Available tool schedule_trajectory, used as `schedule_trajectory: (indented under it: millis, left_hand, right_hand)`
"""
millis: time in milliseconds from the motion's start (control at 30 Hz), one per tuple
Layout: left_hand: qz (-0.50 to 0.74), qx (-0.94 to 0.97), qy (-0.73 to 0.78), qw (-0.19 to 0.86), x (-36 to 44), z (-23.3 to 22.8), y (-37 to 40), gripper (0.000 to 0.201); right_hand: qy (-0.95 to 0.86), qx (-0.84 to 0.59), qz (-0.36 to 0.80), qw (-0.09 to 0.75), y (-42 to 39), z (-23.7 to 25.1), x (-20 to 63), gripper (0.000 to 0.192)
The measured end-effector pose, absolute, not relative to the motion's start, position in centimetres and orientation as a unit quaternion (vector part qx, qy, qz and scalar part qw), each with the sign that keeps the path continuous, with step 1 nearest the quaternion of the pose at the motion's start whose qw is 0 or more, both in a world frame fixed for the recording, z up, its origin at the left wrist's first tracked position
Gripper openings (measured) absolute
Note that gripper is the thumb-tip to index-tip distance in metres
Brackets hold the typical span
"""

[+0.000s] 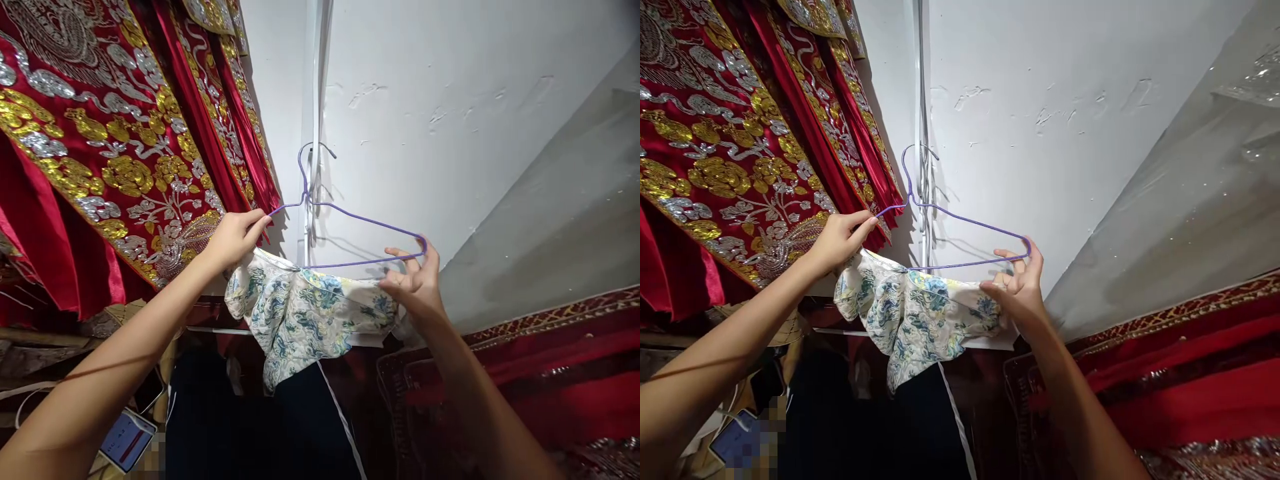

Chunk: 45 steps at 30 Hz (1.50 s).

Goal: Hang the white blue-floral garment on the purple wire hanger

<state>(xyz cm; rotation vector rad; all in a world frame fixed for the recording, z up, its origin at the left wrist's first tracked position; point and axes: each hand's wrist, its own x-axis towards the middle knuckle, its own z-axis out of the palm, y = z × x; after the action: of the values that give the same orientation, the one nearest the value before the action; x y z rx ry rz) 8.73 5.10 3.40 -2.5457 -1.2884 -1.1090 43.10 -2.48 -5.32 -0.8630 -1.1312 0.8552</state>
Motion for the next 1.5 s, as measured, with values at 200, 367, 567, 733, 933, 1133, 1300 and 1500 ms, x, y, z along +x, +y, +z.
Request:
schedule_trajectory:
  millis: [200, 367, 567, 733, 933, 1133, 1300, 1500]
  left_hand:
    - [-0.326, -0.851, -0.41, 0.028, 7.7, 4.8, 5.0, 0.04]
    - [-0.316, -0.851, -0.419, 0.037, 7.5, 5.2, 4.9, 0.039]
    - [-0.385, -0.816, -0.429, 0.031, 6.6, 4.0, 5.3, 0.038]
    - [-0.386, -0.817, -0.428, -0.003, 5.9, 4.0, 4.9, 0.036]
    - [-0.354, -0.84, -0.411, 0.008, 4.9, 5.1, 5.0, 0.038]
    - [-0.35, -0.843, -0.408, -0.015, 4.4, 5.2, 5.4, 0.039]
    - [-0.35, -0.843, -0.407, -0.041, 4.3, 5.0, 5.9, 0.042]
    - [-0.368, -0.83, -0.404, -0.108, 4.4, 4.7, 6.0, 0.045]
  right_hand:
    - [-0.537, -0.474, 0.271, 0.643, -3.3, -6.1, 43.0, 0.149]
    - [-0.546, -0.551, 0.18, 0.605, -1.5, -4.9, 43.6, 0.102]
    - [-0.526, -0.602, 0.184, 0.571, -2.3, -3.2, 44.2, 0.049]
    - [-0.583, -0.611, 0.21, 0.493, -3.5, -0.1, 45.1, 0.031]
    - [-0.696, -0.537, 0.325, 0.349, -1.6, 2.5, 47.4, 0.036]
    - [-0.685, -0.456, 0.458, 0.338, 0.7, 3.1, 47.2, 0.045]
    - [-0.624, -0.477, 0.502, 0.362, 0.9, 2.8, 46.0, 0.052]
    - [-0.489, -0.381, 0.637, 0.458, 1.5, 2.1, 40.5, 0.063]
